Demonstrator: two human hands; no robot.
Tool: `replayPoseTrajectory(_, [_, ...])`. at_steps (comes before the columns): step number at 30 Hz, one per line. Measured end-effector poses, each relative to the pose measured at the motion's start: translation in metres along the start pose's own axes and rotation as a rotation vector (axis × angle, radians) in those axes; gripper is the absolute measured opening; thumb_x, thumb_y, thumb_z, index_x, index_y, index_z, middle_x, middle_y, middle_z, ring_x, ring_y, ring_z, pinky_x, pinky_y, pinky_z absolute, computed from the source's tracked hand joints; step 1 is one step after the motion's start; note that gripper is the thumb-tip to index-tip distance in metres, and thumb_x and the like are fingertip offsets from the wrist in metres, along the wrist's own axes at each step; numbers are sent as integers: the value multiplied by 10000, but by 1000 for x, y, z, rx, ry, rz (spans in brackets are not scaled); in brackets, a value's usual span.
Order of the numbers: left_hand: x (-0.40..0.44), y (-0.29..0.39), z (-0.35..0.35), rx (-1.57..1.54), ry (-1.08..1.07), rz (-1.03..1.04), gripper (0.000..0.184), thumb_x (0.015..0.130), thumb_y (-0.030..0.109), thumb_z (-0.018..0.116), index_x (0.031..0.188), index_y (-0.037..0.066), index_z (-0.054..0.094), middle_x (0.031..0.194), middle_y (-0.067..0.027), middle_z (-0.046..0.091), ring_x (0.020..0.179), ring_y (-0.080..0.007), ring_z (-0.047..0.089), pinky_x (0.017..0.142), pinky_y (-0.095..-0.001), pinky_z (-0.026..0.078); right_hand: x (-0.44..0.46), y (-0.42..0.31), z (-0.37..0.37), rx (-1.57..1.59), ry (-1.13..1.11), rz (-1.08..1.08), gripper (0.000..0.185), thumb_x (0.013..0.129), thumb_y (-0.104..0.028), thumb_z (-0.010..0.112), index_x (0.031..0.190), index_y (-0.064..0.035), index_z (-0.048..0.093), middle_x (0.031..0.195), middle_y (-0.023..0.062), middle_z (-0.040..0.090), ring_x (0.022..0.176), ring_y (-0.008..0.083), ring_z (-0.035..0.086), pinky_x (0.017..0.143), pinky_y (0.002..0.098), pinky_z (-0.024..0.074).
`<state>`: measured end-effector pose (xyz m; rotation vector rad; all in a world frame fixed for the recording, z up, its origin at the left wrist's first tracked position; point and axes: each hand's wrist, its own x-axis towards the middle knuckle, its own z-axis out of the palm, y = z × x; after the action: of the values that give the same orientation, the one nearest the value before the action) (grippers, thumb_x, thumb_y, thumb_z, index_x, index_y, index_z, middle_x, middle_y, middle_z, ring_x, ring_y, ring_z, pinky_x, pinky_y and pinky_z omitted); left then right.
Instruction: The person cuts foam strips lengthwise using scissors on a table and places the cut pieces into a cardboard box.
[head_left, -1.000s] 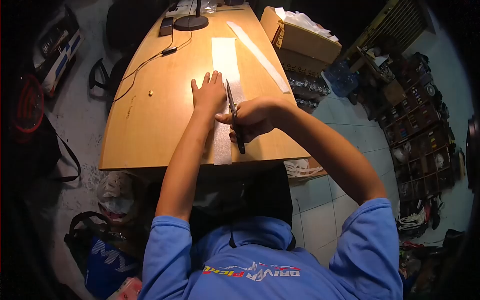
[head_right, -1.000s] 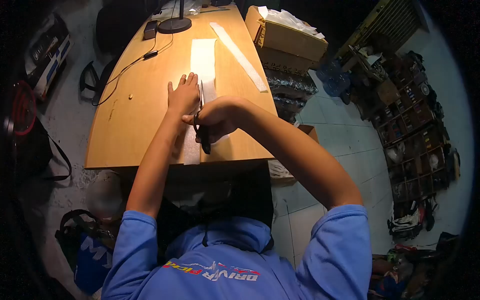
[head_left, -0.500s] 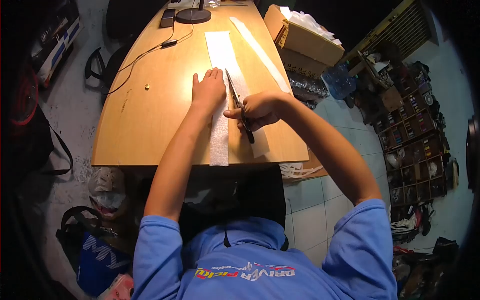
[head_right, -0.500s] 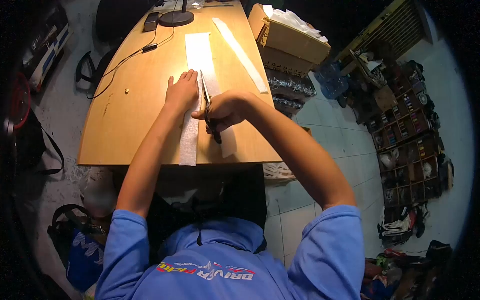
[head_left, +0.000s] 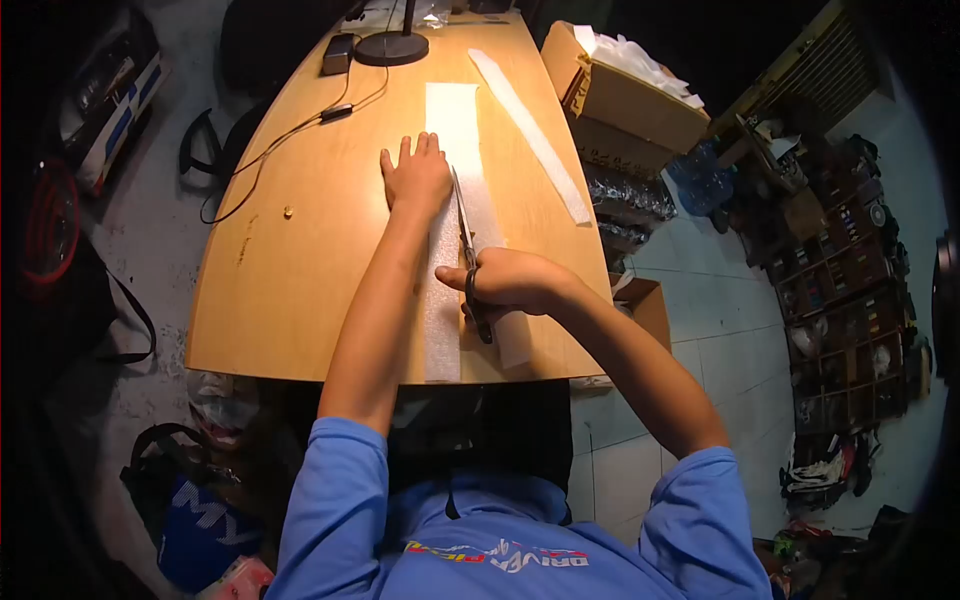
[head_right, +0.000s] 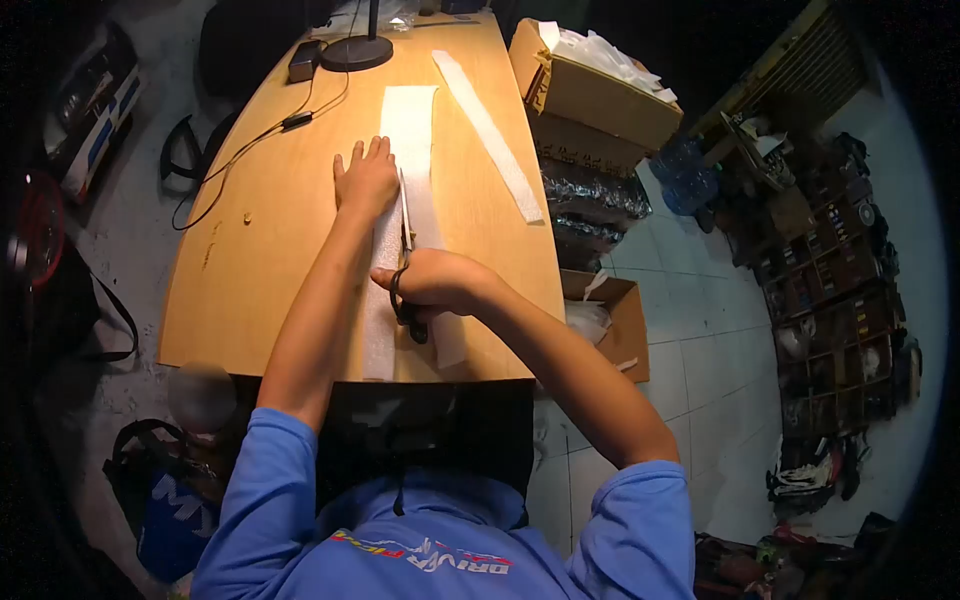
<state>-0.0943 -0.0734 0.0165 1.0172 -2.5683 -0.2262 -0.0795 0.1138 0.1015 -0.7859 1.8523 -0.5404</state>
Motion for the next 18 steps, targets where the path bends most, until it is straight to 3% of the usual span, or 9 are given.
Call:
replayPoseTrajectory(7, [-2, 1, 3, 73, -25, 9, 466, 980, 246, 268, 1419, 108, 346, 1497, -14, 318, 1391, -219, 261, 1109, -533, 179, 19, 1, -8, 30, 41, -44, 561, 906, -467, 525, 562, -24, 541, 482, 58, 479, 391, 154, 406, 390, 327, 325])
replayPoseTrajectory(11, [0, 0, 1, 106, -34, 17, 470, 978, 250, 254, 1420, 118, 344, 1494, -18, 321, 1386, -225, 275, 1109, -528, 199, 25, -10, -17, -81, 31, -3, 554, 898, -484, 532, 595, -21, 558, 517, 71, 516, 408, 162, 446, 392, 325, 347])
replayPoseTrajectory(15, [-1, -1, 0, 94, -17, 23, 456, 977, 254, 260, 1403, 128, 366, 1481, -16, 342, 1374, -218, 300, 1107, -529, 207, 25, -18, -25, -2, -8, 6, 530, 918, -453, 549, 709, 31, 601, 665, 106, 607, 548, 159, 560, 512, 280, 472])
replayPoseTrajectory(18, [0, -2, 1, 86, -12, 30, 453, 976, 259, 267, 1398, 134, 370, 1475, -14, 352, 1372, -217, 305, 1102, -534, 215, 29, -26, -30, 54, -13, 27, 485, 922, -442, 553, 745, 7, 596, 674, 93, 604, 563, 152, 567, 533, 269, 479])
